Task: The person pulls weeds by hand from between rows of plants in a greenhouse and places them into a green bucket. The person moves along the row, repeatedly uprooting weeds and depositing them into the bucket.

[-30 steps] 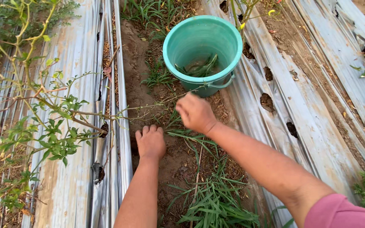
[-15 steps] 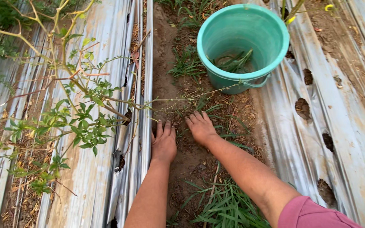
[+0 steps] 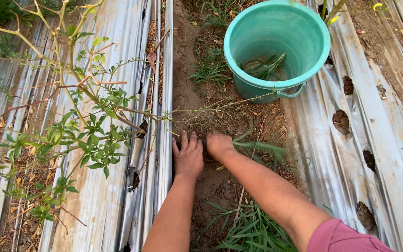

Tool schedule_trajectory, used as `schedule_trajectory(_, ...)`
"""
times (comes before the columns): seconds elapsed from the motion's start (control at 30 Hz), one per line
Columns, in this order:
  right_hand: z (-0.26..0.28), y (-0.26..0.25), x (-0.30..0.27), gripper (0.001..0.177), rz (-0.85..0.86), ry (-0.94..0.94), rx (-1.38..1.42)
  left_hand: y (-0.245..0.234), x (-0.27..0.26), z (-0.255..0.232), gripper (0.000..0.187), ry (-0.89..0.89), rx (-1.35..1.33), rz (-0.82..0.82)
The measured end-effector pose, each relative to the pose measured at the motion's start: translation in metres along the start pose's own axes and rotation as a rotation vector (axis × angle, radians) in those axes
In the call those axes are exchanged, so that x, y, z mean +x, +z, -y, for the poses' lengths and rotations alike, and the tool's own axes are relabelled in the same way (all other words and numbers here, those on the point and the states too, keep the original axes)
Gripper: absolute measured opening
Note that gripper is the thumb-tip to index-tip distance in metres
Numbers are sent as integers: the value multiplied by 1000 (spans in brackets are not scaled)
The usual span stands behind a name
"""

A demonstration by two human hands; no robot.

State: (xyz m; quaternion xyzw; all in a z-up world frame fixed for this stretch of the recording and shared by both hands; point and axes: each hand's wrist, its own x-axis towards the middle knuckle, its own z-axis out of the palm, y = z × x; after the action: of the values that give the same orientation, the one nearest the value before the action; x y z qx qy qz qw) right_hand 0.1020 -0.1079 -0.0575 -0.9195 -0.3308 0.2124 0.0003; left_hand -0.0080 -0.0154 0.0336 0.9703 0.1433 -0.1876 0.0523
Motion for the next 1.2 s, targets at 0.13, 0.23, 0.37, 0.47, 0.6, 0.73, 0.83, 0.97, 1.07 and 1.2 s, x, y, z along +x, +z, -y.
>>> schedule_trajectory(0.13, -7, 41, 41, 27, 148, 279, 579, 6, 4, 2, 59, -10, -3, -28)
schedule_trajectory(0.23, -25, 68, 61, 26, 309, 452, 1086, 10, 6, 3, 60, -16, 12, -35)
schedule_trajectory(0.37, -35, 101, 85, 26, 419, 645, 1617, 9, 4, 5, 57, -24, -47, -44)
schedule_trajectory(0.47, -39, 107, 89, 24, 439, 517, 1708, 5, 2, 5, 54, -29, -72, -17)
schedule_trajectory(0.6, -15, 46, 49, 23, 232, 364, 869, -3, 1, 4, 59, -28, -60, -7)
schedule_trajectory(0.73, 10, -33, -1, 43, 132, 91, 289, -14, -1, 1, 61, -40, -48, 83)
schedule_trajectory(0.83, 16, -60, -19, 32, 36, -188, -148, -19, -2, -1, 64, -39, -34, 106)
schedule_trajectory(0.97, 15, -58, -22, 30, -35, -325, -499, -14, -2, 0, 64, -25, -1, 99)
schedule_trajectory(1.07, 14, -40, -24, 27, -93, -238, -436, -10, 2, 0, 63, -9, 44, 72)
schedule_trajectory(1.2, 16, -27, -19, 27, -6, -80, -156, -2, 3, 2, 59, 4, 28, 76)
